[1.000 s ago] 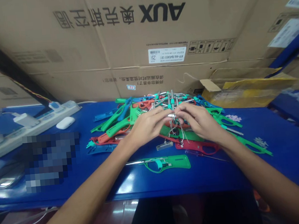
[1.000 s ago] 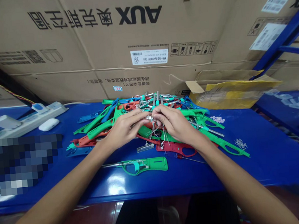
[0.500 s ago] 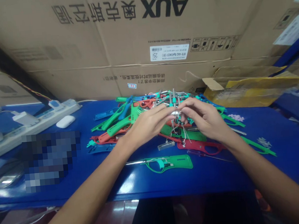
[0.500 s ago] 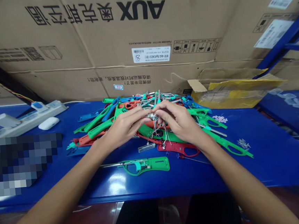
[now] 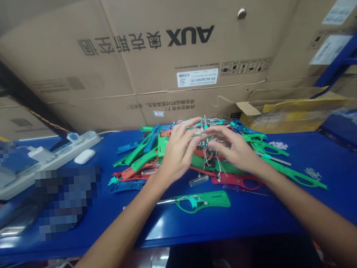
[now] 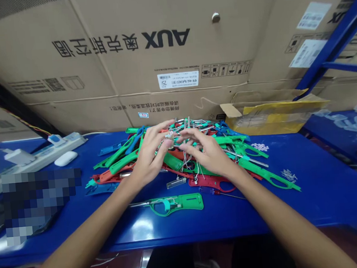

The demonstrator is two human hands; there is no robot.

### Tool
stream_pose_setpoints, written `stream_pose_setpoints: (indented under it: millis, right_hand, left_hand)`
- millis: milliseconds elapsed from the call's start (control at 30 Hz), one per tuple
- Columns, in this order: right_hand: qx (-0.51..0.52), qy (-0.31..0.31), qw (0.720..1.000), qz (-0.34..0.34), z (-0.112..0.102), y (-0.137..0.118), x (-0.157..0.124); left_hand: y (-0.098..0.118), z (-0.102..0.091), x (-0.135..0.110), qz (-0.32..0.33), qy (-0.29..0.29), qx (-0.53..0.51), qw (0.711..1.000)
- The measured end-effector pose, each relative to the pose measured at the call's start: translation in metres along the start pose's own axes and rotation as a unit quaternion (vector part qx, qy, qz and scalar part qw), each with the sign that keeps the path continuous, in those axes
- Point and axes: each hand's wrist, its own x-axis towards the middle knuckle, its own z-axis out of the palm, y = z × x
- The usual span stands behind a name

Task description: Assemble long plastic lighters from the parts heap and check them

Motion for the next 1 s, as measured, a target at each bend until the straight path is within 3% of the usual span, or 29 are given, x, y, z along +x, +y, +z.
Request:
stream_pose_setpoints:
  millis: [200, 467, 633, 733, 800, 867, 1000]
  right_hand:
    - [-0.052, 0.002, 0.997, -0.064, 0.009, -0.003, 0.000]
    - [-0.061, 0.000, 0.990, -0.131, -0.002, -0.009, 0.000]
    - [-0.065, 0.036, 0.988, -0.135, -0.017, -0.023, 0.004]
    - [-0.049, 0.104, 0.987, -0.110, -0.027, -0.038, -0.020]
    - [0.030, 0.184, 0.978, -0.097, -0.026, -0.046, -0.050]
    - [0.064, 0.218, 0.970, -0.083, -0.018, -0.050, -0.082]
    - [0.053, 0.183, 0.980, 0.050, 0.006, -0.052, -0.117]
  left_hand:
    - [0.004, 0.008, -0.002, 0.021, -0.001, -0.022, 1.000]
    - [0.006, 0.007, 0.002, 0.045, 0.001, -0.030, 0.999]
    - [0.002, -0.010, 0.012, 0.008, -0.060, -0.053, 0.997]
    - [0.014, -0.035, 0.004, -0.089, -0.160, -0.031, 0.983]
    - [0.029, -0.049, -0.013, -0.142, -0.253, -0.014, 0.957]
    - [0.043, -0.056, -0.037, -0.154, -0.249, 0.010, 0.956]
    - [0.055, -0.051, -0.070, -0.136, -0.251, 0.044, 0.957]
